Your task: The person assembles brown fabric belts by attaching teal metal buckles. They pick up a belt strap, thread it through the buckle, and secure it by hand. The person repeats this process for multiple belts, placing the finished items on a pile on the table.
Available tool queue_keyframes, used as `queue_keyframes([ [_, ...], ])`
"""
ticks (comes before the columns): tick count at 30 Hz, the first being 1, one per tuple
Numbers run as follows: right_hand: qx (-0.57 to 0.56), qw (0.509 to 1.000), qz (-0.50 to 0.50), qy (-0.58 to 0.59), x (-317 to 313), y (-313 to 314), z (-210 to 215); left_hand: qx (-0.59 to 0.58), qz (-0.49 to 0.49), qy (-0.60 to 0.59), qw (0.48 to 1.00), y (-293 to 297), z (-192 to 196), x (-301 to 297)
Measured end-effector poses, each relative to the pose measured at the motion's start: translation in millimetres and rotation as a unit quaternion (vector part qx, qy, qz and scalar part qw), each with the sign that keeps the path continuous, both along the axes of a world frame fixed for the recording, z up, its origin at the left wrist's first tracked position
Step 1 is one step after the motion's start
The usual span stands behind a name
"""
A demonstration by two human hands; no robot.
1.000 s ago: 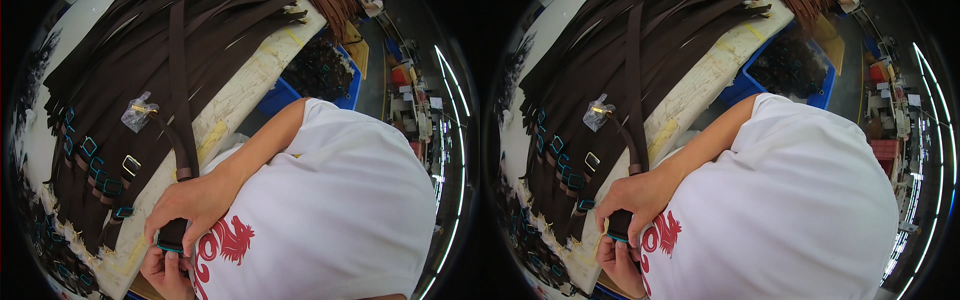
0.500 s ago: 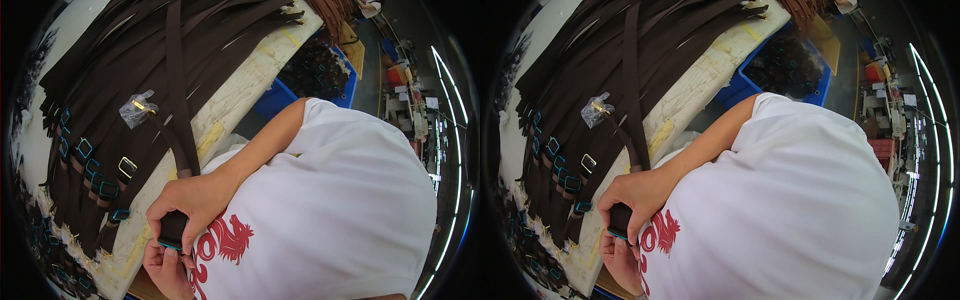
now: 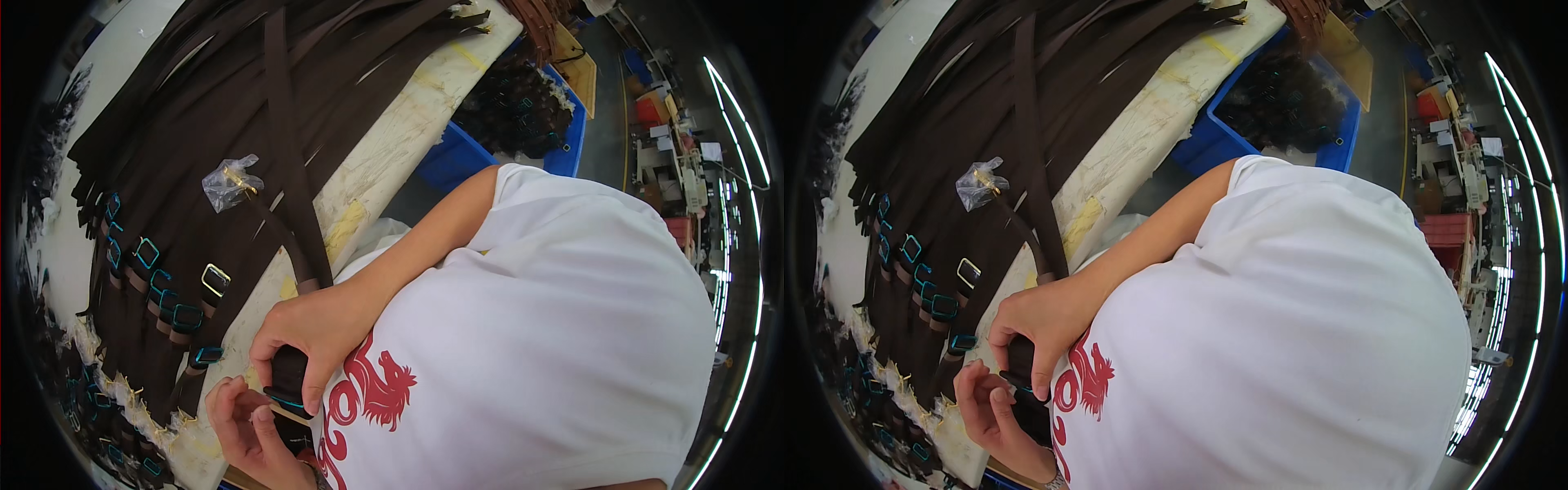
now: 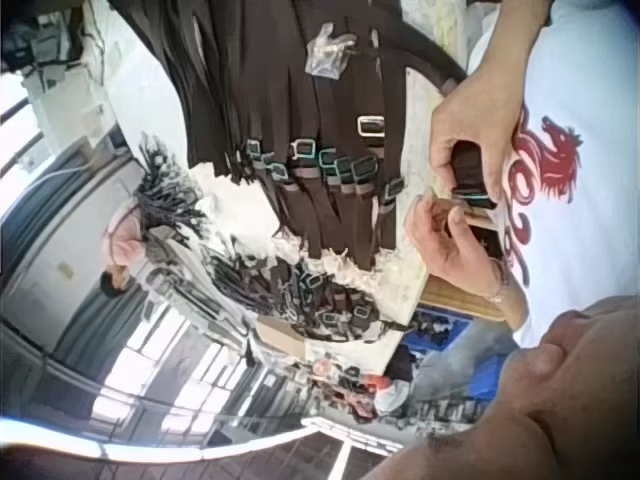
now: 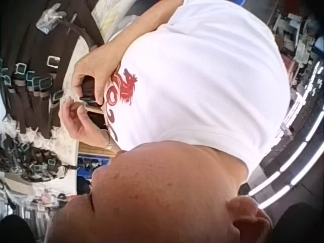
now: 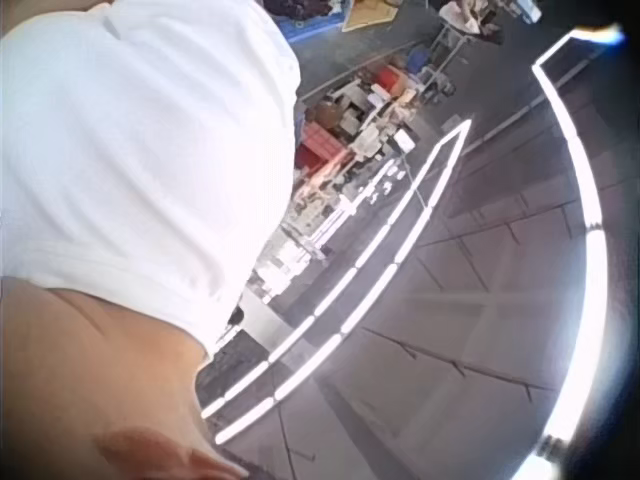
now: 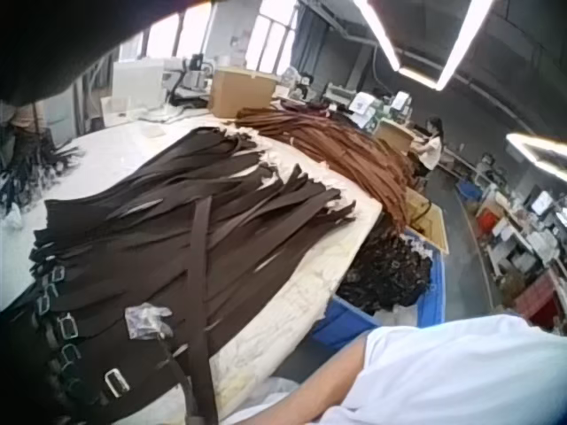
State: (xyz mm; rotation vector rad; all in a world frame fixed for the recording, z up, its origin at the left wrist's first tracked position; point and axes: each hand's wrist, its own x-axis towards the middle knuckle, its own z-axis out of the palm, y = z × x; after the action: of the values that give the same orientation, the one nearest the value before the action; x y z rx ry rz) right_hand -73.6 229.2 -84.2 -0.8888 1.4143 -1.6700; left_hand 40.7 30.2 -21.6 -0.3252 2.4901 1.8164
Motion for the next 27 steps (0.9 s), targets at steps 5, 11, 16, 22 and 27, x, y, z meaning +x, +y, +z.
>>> queue_keyframes([
  [5,0.012,0.997,0.076,-0.018,-4.1,-6.8,1.7,-0.094,-0.189,0.079,0.974,-12.8,17.0,-24.6],
  [11,-0.024,0.994,0.099,0.050,-3.2,-13.9,8.1,0.182,-0.071,0.140,0.971,-7.7,3.0,-48.0],
  [16,0.019,0.985,0.113,0.128,-21.6,-10.0,12.8,0.150,-0.093,0.133,0.975,-18.1,-6.6,-30.3],
  [22,0.042,0.963,0.146,0.223,-98.2,-4.1,26.1,0.320,-0.036,0.157,0.934,-40.7,-3.1,-26.5],
  [27,0.044,0.927,0.200,0.314,-132.2,-10.8,39.1,0.261,-0.008,0.175,0.949,-39.7,-12.2,-22.3],
])
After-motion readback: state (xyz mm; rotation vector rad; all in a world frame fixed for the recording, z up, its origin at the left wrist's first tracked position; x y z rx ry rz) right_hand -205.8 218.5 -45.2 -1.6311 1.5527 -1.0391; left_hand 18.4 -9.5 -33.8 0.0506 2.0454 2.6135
